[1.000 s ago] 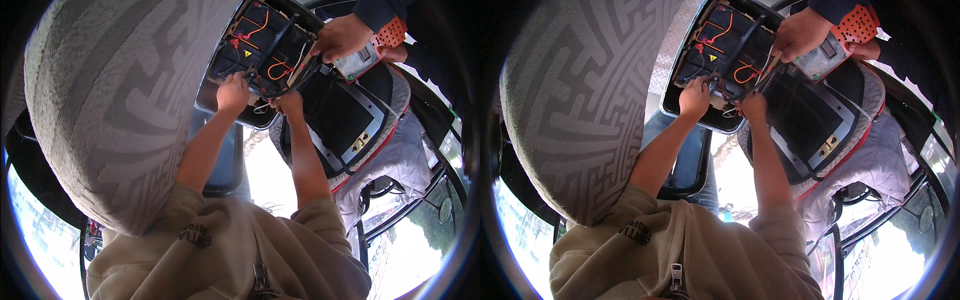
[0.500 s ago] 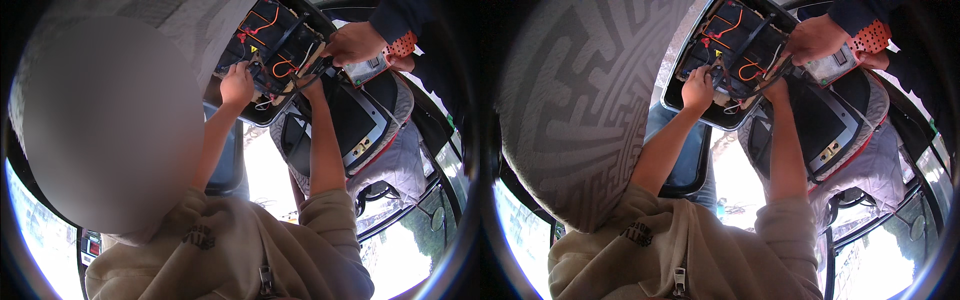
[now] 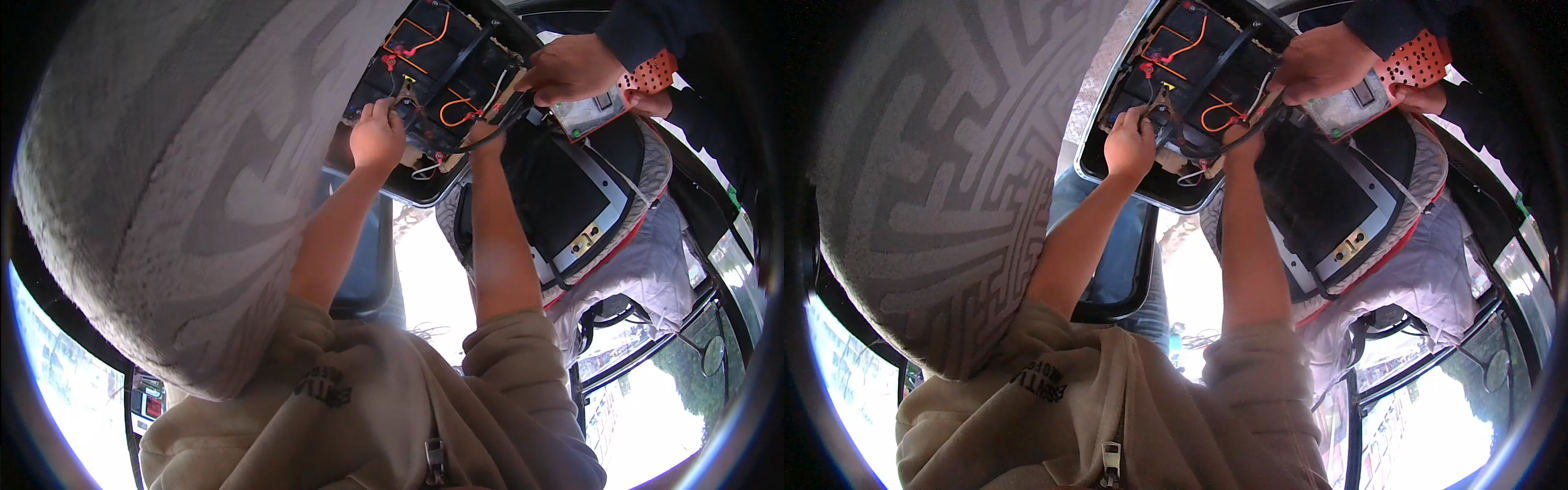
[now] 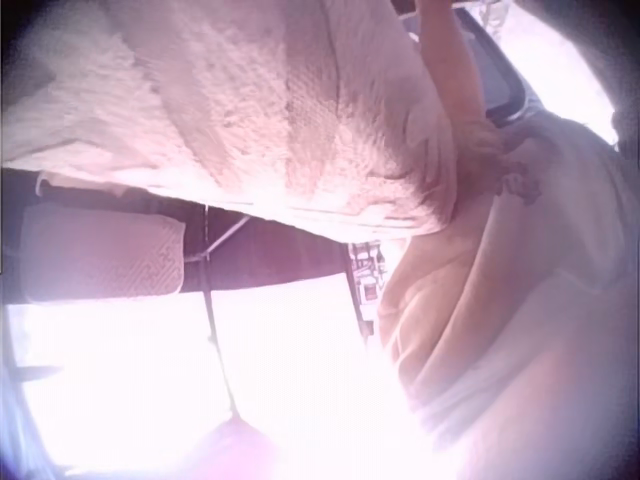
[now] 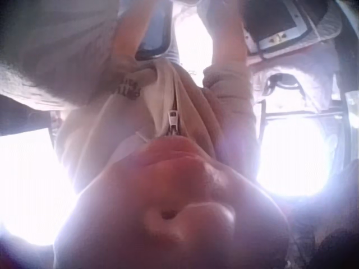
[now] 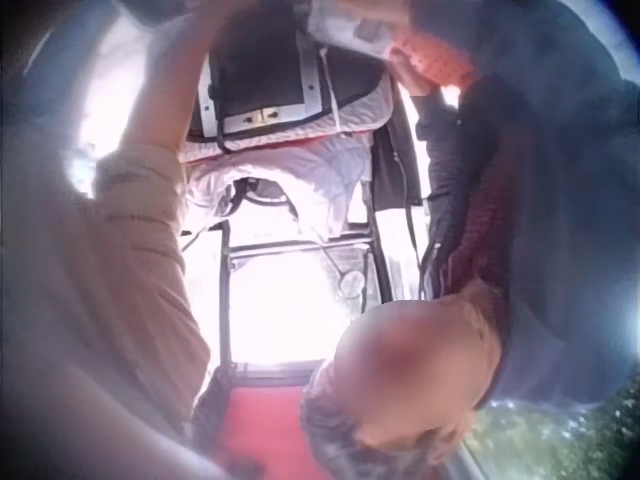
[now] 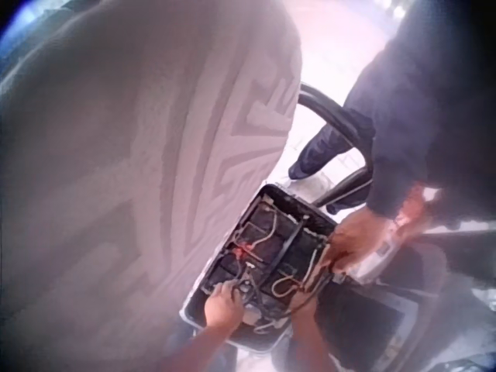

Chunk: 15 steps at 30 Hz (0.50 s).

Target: The person carries an orange battery tester from inside a workshop to an electric scooter outside. They open the scooter's seat compartment, connect the tester leads to the battery terminals, and observe the digital display while another person stands nearby.

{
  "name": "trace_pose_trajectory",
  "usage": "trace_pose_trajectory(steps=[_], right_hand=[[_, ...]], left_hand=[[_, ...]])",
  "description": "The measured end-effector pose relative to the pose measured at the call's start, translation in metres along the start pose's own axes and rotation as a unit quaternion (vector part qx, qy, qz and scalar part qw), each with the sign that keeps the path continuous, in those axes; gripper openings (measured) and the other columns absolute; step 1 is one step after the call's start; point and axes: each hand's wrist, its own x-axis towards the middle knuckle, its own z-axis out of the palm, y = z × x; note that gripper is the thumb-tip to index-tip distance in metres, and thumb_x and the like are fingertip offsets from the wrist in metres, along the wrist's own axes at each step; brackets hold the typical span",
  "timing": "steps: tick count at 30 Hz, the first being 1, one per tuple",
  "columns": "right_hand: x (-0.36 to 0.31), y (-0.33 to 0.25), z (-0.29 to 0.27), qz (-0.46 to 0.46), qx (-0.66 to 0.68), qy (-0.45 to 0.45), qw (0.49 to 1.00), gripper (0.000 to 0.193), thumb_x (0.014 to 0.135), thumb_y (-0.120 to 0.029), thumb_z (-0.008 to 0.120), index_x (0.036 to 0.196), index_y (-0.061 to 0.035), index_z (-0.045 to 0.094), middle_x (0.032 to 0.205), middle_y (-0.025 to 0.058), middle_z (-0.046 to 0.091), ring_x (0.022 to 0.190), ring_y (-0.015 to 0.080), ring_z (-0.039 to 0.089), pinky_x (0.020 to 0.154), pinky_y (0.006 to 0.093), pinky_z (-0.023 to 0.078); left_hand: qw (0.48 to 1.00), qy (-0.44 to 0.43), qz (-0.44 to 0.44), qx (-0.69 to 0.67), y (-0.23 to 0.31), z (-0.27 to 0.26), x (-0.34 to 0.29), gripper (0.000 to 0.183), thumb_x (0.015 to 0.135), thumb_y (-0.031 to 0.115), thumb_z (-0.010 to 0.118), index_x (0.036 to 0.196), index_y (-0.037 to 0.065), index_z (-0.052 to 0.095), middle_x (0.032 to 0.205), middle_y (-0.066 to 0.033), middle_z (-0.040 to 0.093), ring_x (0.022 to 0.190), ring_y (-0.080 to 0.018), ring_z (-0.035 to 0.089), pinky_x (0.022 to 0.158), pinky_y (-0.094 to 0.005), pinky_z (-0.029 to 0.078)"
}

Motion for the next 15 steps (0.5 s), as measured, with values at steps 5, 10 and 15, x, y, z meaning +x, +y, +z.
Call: trace_pose_trajectory(steps=[5,10,15], right_hand=[[0.008,0.053,0.015,-0.301,-0.487,0.08,0.816,0.057,0.071,0.002,0.056,0.126,0.0097,0.045,0.125,0.0245,0.053,0.11,0.0344,0.057,0.096,0.0385,0.042],[-0.059,-0.004,0.034,-0.204,-0.293,0.064,0.932,0.037,0.073,-0.002,0.058,0.107,0.0108,0.053,0.106,0.0265,0.061,0.098,0.0385,0.062,0.088,0.0389,0.047],[-0.077,-0.022,0.032,-0.168,-0.374,0.064,0.91,0.03,0.075,-0.006,0.059,0.101,0.0081,0.054,0.102,0.0261,0.062,0.098,0.0358,0.062,0.081,0.0364,0.049]], left_hand=[[1.0,-0.003,0.0,-0.018,0.001,0.0,0.0,0.021,0.086,0.016,0.052,0.104,0.011,0.061,0.091,-0.0141,0.061,0.082,-0.0356,0.061,0.07,-0.0437,0.05],[1.0,0.012,0.004,-0.008,-0.008,0.001,-0.001,0.02,0.086,0.016,0.052,0.103,0.01,0.061,0.09,-0.0145,0.061,0.082,-0.0358,0.061,0.07,-0.0438,0.05],[1.0,-0.002,-0.017,-0.021,-0.004,-0.003,0.0,0.021,0.087,0.015,0.053,0.104,0.008,0.062,0.093,-0.0151,0.063,0.087,-0.0353,0.061,0.074,-0.0407,0.05]])
